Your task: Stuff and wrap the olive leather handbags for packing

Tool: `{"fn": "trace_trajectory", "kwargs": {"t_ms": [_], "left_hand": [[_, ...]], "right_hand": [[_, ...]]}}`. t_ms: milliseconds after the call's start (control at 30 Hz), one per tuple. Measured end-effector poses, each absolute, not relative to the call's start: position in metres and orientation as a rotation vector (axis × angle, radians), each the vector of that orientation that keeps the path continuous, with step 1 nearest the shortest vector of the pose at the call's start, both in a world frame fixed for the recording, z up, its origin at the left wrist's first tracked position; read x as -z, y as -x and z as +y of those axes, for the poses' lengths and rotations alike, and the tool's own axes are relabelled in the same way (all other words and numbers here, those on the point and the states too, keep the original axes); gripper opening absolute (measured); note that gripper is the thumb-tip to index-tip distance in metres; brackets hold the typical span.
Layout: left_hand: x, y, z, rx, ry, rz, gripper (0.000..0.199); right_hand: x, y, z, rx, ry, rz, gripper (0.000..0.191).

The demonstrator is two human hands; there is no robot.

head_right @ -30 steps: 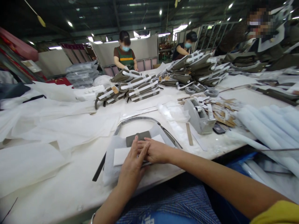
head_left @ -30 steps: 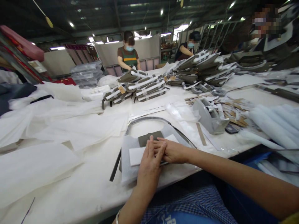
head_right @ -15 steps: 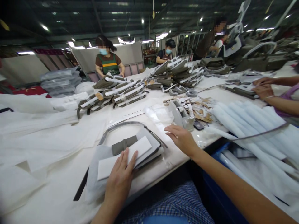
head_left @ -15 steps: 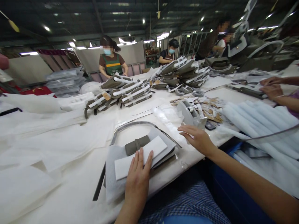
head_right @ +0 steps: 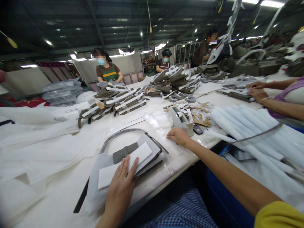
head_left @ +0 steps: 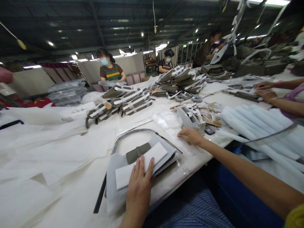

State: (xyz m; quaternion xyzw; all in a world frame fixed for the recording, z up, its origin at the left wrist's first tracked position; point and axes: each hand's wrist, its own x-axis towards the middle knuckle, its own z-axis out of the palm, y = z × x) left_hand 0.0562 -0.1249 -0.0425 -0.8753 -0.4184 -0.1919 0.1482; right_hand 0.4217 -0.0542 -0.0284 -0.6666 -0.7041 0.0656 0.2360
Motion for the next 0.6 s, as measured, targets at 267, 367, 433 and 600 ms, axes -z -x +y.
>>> {"fn": "trace_trajectory", "kwargs": {"t_ms": [267,367,433,600], "left_hand": [[0.046,-0.055,-0.123,0.574,2.525,-1.200,0.069],[0.045,-0.055,-0.123,0.579,2.523,-1.191,0.067],[0.043,-0.055,-0.123,0.591,2.526,-1.186,0.065],[0.041,-0.055,-0.122,0.601,2.536,-1.174,0.064]], "right_hand": [[0.004,-0.400,-0.098,-0.164,1.767,-1.952,0.026],[0.001,-0.387,-0.128,-0.154,1.717,-1.963,0.026],[-0.001,-0.377,-0.147,-0.123,1.725,-1.858,0.029],[0.009,-0.341,-0.179,-0.903,1.734,-1.453,0.036]]}}
